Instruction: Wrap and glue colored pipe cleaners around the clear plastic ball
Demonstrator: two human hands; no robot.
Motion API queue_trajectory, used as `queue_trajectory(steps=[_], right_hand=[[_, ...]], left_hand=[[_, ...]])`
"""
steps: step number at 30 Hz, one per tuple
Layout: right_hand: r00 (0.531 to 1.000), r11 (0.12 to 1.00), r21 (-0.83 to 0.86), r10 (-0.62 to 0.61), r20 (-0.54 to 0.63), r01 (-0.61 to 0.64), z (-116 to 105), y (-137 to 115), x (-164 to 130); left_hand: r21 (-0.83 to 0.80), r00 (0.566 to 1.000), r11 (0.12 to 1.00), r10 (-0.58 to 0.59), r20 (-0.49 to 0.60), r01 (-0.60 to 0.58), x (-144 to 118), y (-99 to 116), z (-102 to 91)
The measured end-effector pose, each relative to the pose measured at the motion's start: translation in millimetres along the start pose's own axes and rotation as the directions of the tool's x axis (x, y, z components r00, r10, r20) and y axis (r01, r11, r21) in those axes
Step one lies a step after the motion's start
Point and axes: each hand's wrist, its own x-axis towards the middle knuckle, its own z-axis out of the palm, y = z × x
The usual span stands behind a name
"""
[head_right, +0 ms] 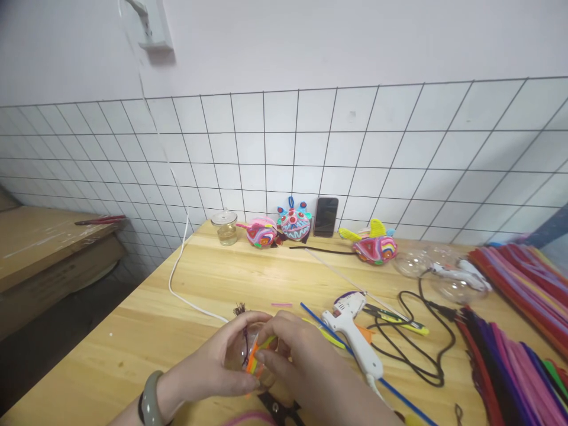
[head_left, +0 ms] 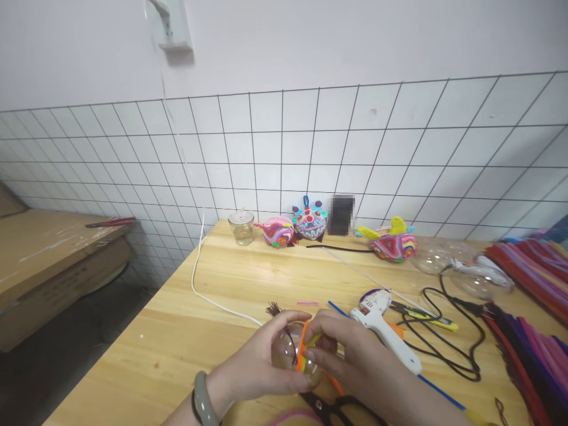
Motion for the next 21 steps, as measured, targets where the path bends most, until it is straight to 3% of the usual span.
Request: queue_trajectory(steps=[10, 17, 21], right_hand=[[0.998, 0.997, 0.046, 0.063, -0.022, -0.062, -8, 3, 7], [0.995, 0.911, 0.404, 0.097, -0.018, -0.082, -4, 23, 13], [0.994, 0.861, 0.497, 0.108, 0.017, -0.102, 0, 31, 18]], left_hand=[[-0.014, 1.000, 1.000, 0.017, 0.010, -0.017, 0, 1, 1.7], [-0.094, 0.999, 0.995, 0.041, 0.007, -0.041, 2, 9, 6.5], [-0.097, 0.998, 0.993, 0.066, -0.005, -0.067, 2, 9, 7.6]])
